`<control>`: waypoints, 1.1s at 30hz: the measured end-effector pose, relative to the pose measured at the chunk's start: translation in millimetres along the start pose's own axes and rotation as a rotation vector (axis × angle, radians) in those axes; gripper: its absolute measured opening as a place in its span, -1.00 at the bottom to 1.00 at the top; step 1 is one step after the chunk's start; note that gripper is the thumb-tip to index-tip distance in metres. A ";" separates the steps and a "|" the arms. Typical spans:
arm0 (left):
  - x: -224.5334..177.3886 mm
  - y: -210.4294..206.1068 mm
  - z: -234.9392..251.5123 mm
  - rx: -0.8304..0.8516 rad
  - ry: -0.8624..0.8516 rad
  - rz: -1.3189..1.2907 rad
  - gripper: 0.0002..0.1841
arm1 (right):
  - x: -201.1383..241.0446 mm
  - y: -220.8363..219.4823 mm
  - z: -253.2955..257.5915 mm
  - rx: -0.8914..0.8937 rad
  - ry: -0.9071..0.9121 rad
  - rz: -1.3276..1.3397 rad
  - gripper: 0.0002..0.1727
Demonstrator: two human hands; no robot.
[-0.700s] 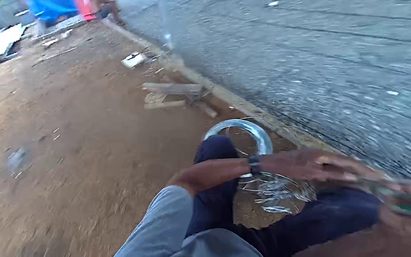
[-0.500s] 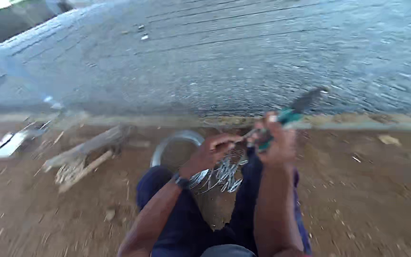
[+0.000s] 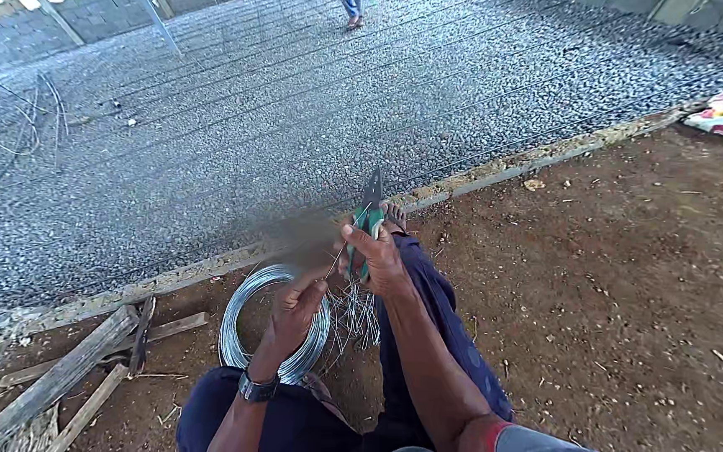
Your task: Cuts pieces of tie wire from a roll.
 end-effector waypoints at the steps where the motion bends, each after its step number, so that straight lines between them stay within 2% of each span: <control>1: 1.3 2.3 0.4 -0.003 -0.005 0.000 -0.67 | -1.7 -1.7 0.1 0.006 -0.001 -0.002 -0.75; 8: 5.3 16.6 -1.5 -0.022 -0.009 -0.003 -0.68 | -12.8 -11.5 1.7 0.015 -0.028 -0.030 -0.75; 14: -2.5 16.9 -2.1 -0.018 0.016 0.102 -0.68 | -21.4 -11.4 0.3 -0.008 -0.063 -0.113 -0.69; 25: 3.8 15.3 -8.3 -0.040 0.022 -0.020 -0.71 | -22.1 -13.5 -5.5 -0.027 -0.018 -0.130 -0.74; 33: 0.7 12.1 -9.9 -0.039 0.017 0.011 -0.70 | -19.0 -11.2 -7.8 -0.023 -0.016 -0.118 -0.71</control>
Point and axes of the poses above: each hand's wrist, its own z-axis towards the middle knuckle, its own y-axis out of the back of the hand, x = y × z, the point moved 2 cm from there along z, towards the middle knuckle, and after that the axes turned 13 degrees about -x, right-handed, at the moved point
